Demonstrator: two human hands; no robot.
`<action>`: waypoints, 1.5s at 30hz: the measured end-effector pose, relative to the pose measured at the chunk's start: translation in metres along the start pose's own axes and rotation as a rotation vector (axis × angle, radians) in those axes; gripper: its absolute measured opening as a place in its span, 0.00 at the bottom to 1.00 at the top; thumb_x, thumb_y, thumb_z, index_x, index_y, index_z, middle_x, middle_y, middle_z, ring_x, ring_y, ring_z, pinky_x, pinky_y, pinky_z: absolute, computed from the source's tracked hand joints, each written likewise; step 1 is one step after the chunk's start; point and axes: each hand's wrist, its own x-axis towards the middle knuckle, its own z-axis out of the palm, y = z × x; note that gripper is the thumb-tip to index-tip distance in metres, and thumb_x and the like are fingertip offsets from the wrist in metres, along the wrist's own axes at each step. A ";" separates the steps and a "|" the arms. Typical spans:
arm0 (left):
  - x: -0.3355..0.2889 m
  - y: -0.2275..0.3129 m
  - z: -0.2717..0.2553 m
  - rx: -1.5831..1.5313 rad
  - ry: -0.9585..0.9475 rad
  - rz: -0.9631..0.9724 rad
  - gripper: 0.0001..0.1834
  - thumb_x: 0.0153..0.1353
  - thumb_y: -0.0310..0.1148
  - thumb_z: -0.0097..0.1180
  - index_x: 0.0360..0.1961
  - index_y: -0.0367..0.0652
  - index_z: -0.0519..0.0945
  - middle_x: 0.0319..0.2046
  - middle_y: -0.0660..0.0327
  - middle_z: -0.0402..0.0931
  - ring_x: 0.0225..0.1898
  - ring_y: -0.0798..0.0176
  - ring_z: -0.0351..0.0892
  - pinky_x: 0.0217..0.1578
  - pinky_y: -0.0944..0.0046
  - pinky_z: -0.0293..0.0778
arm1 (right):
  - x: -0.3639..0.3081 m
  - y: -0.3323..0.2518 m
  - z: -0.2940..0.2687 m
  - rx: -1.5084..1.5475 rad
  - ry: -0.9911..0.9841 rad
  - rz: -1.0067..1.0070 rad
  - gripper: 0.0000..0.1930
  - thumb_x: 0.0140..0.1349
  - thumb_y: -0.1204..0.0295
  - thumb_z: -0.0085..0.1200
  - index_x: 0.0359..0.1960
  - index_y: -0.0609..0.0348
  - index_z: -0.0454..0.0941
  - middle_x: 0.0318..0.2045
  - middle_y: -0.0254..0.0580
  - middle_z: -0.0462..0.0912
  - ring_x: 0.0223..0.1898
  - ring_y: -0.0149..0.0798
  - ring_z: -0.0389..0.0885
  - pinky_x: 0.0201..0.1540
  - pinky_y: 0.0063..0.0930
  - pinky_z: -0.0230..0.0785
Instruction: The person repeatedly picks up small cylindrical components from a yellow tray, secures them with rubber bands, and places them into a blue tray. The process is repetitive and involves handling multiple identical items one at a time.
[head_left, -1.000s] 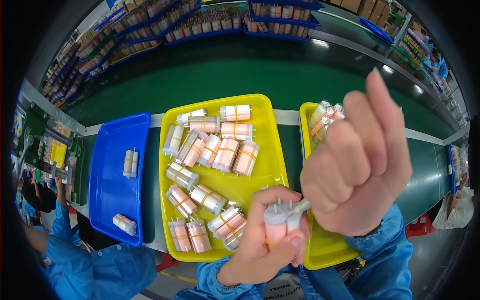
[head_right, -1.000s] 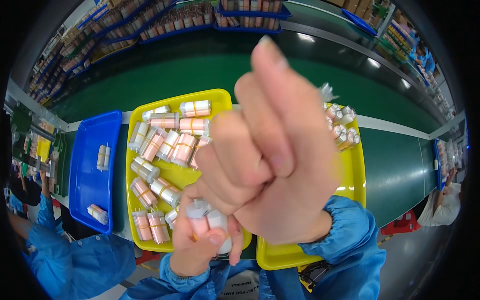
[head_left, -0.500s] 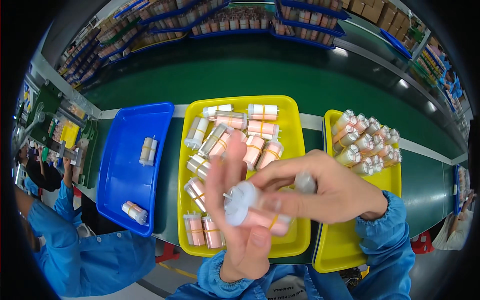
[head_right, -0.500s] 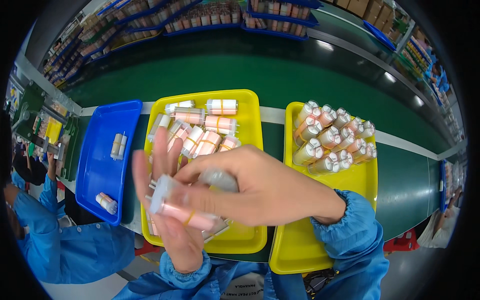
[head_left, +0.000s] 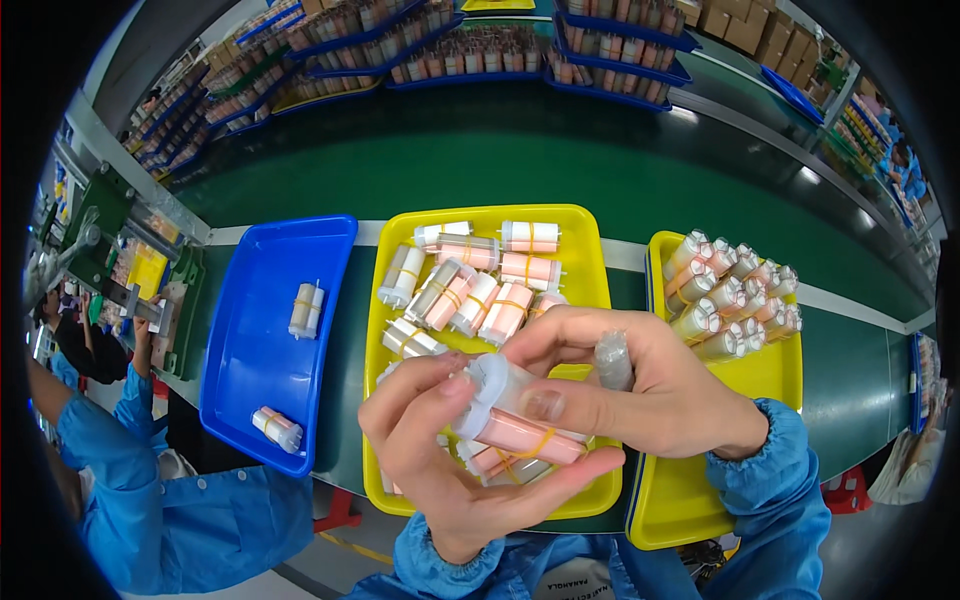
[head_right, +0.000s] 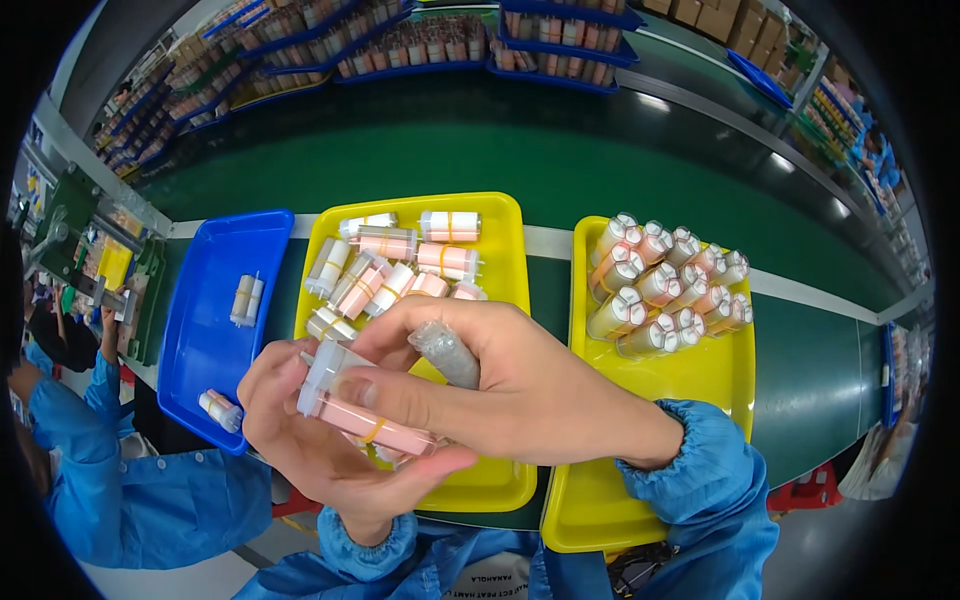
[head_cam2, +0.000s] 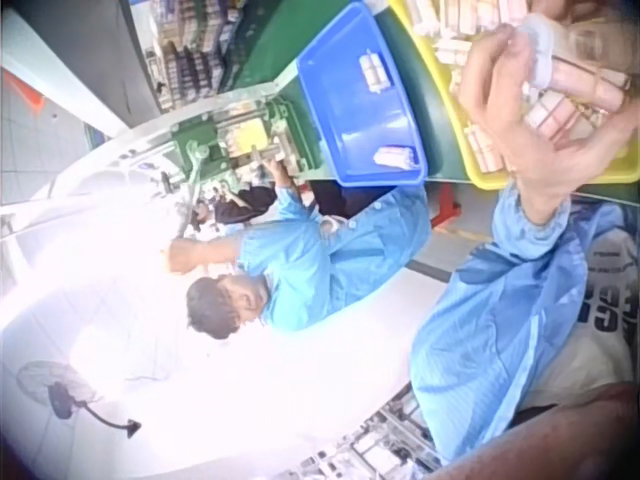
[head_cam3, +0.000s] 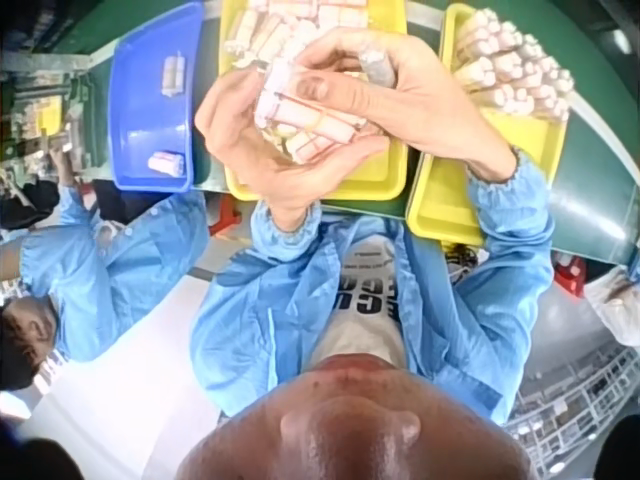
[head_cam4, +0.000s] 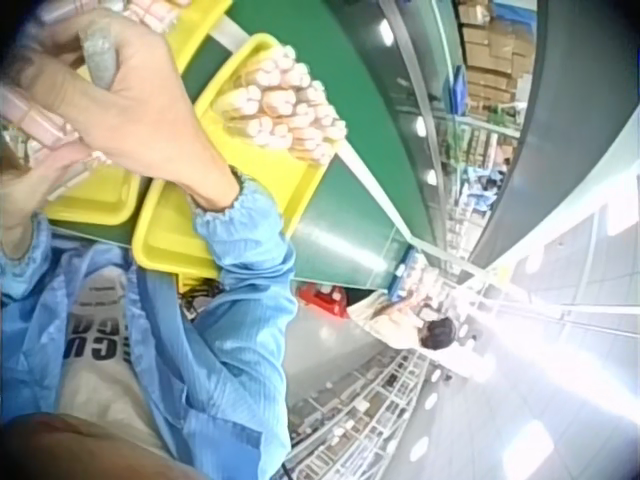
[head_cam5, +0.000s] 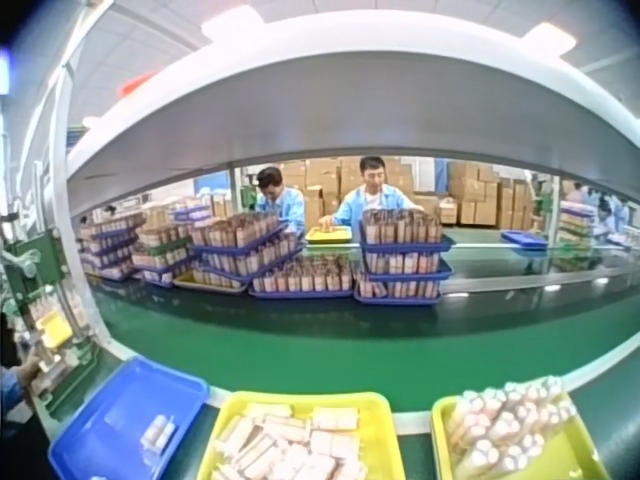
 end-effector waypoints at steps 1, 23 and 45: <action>0.000 0.000 0.001 -0.026 0.020 -0.018 0.58 0.25 0.53 0.83 0.57 0.41 0.64 0.52 0.55 0.63 0.52 0.52 0.68 0.50 0.56 0.69 | 0.000 -0.001 0.000 0.012 0.006 0.010 0.16 0.65 0.73 0.57 0.53 0.67 0.74 0.44 0.38 0.79 0.49 0.27 0.75 0.55 0.24 0.68; 0.011 0.002 -0.011 0.035 0.000 -0.048 0.41 0.26 0.44 0.84 0.44 0.39 0.77 0.40 0.57 0.75 0.40 0.58 0.78 0.38 0.64 0.78 | 0.001 0.006 0.003 -0.096 0.048 -0.029 0.15 0.67 0.61 0.56 0.44 0.61 0.75 0.37 0.37 0.80 0.39 0.26 0.75 0.41 0.23 0.69; 0.005 0.001 -0.006 -0.842 -0.052 -0.540 0.51 0.39 0.35 0.78 0.63 0.33 0.62 0.61 0.42 0.66 0.62 0.49 0.68 0.61 0.54 0.65 | -0.003 -0.008 -0.005 0.385 -0.067 0.322 0.18 0.72 0.58 0.48 0.52 0.59 0.75 0.29 0.29 0.76 0.28 0.18 0.68 0.27 0.14 0.58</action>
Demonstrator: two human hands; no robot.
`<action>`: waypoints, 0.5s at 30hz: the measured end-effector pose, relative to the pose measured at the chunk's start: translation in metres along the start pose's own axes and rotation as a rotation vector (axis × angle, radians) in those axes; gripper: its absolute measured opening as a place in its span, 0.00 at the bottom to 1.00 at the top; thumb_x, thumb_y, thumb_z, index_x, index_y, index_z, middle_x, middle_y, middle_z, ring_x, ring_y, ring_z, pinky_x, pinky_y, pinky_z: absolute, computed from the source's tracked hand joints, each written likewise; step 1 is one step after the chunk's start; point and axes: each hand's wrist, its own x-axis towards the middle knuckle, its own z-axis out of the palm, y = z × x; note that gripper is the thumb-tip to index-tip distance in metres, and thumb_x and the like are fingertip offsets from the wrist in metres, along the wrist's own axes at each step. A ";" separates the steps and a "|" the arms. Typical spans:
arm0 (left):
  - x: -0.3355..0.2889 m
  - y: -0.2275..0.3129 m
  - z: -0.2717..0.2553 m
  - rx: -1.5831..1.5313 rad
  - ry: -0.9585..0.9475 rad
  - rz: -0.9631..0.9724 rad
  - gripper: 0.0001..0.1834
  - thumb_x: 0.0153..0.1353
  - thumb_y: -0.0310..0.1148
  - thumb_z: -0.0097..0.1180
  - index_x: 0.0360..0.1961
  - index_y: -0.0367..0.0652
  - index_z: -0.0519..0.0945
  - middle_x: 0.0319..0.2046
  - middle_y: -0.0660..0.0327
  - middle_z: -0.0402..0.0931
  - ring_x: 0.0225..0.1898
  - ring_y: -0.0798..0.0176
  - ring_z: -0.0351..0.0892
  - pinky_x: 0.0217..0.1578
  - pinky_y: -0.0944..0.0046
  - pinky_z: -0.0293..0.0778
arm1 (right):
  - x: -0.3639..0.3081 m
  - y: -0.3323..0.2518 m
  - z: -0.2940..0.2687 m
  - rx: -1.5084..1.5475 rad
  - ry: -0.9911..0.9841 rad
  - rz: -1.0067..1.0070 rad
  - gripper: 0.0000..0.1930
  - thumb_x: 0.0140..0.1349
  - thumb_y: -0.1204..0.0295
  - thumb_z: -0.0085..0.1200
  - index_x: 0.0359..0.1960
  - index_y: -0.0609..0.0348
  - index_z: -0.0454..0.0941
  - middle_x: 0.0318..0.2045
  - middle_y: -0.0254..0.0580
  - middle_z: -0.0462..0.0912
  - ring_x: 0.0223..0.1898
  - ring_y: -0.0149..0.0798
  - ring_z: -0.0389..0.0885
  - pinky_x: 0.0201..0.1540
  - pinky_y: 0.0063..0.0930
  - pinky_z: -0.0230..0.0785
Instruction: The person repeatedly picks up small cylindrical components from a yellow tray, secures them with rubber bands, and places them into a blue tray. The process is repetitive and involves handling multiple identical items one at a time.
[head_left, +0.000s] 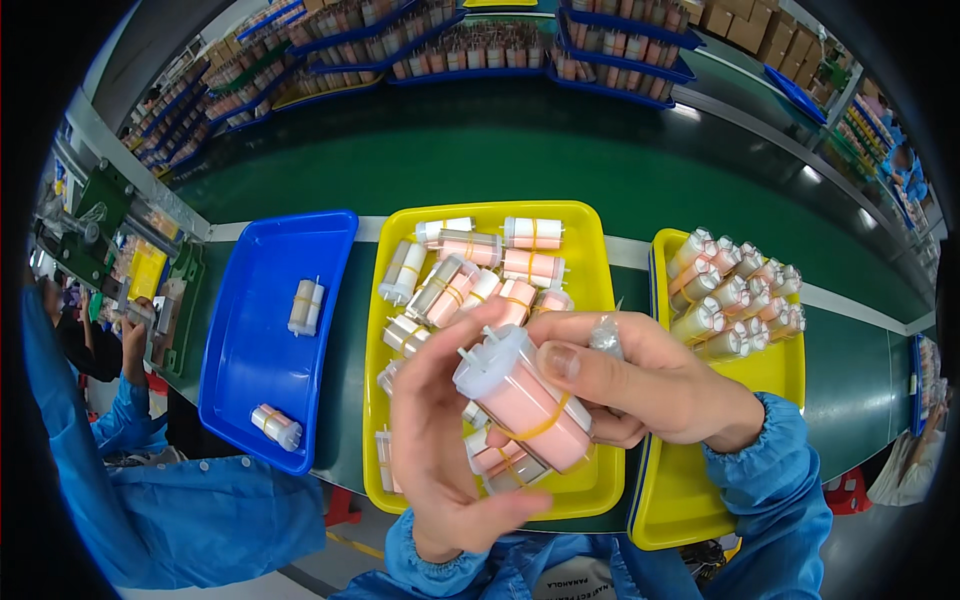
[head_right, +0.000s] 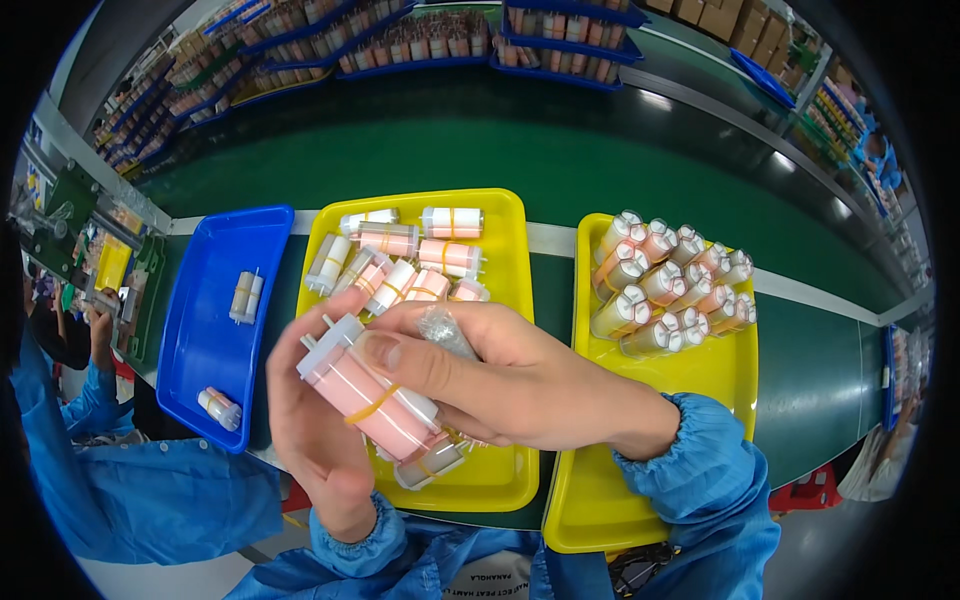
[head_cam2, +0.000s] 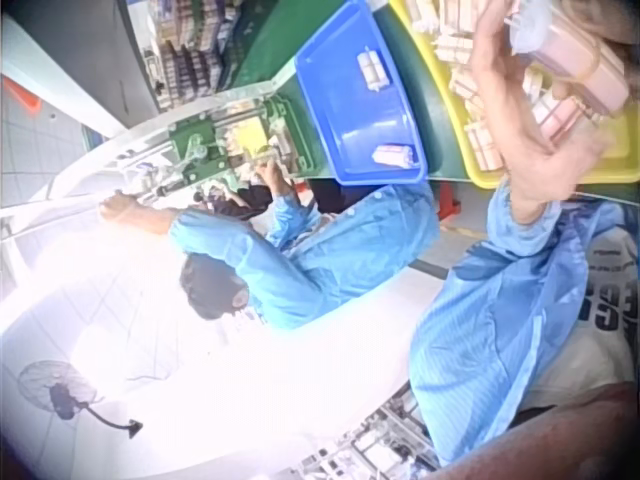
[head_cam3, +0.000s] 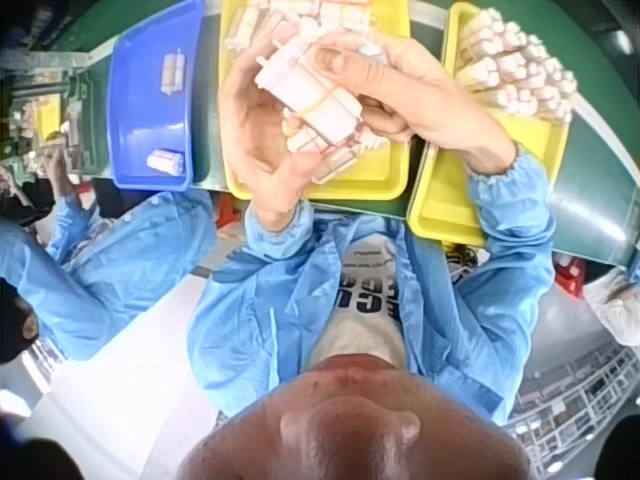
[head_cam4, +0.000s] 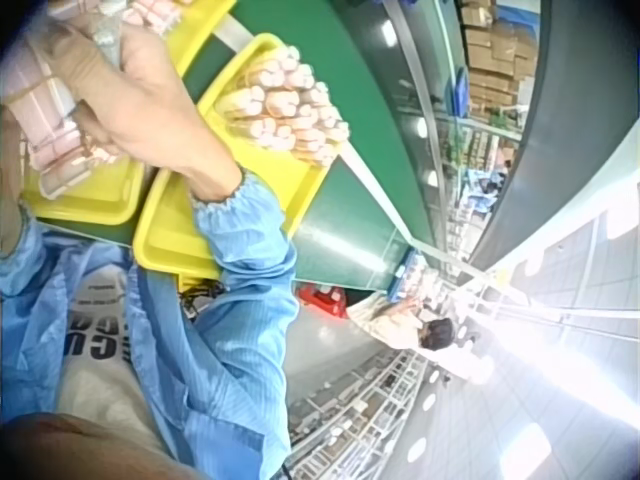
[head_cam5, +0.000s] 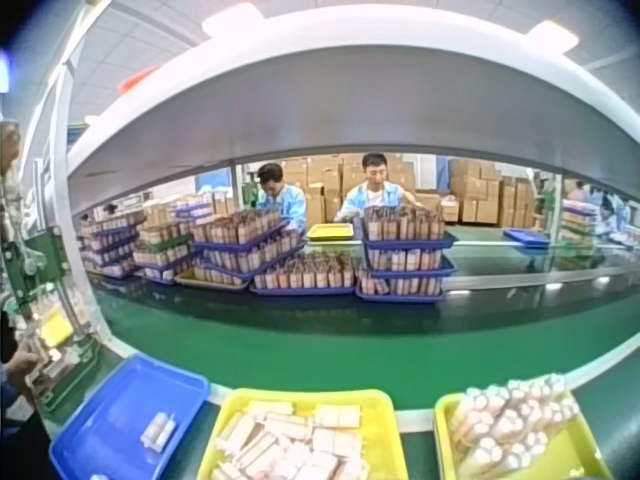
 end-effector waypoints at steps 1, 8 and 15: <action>-0.005 0.004 -0.001 -0.046 -0.016 -0.131 0.47 0.43 0.31 0.75 0.63 0.32 0.62 0.62 0.41 0.65 0.64 0.49 0.67 0.63 0.53 0.62 | 0.001 0.002 -0.001 -0.020 -0.007 0.004 0.19 0.72 0.58 0.48 0.53 0.60 0.75 0.29 0.29 0.76 0.27 0.18 0.68 0.27 0.14 0.57; -0.004 -0.008 -0.008 0.144 -0.090 -0.031 0.41 0.44 0.23 0.74 0.61 0.32 0.67 0.58 0.41 0.71 0.60 0.52 0.73 0.59 0.55 0.69 | 0.008 0.007 0.002 -0.316 0.055 -0.144 0.21 0.73 0.58 0.45 0.54 0.63 0.75 0.35 0.32 0.80 0.36 0.21 0.73 0.38 0.18 0.68; -0.005 -0.003 0.007 0.337 0.219 0.065 0.47 0.41 0.35 0.78 0.61 0.33 0.65 0.55 0.48 0.69 0.56 0.55 0.73 0.55 0.57 0.73 | 0.008 0.005 0.005 -0.110 0.092 0.052 0.20 0.73 0.55 0.45 0.51 0.60 0.74 0.29 0.30 0.77 0.26 0.19 0.70 0.26 0.16 0.61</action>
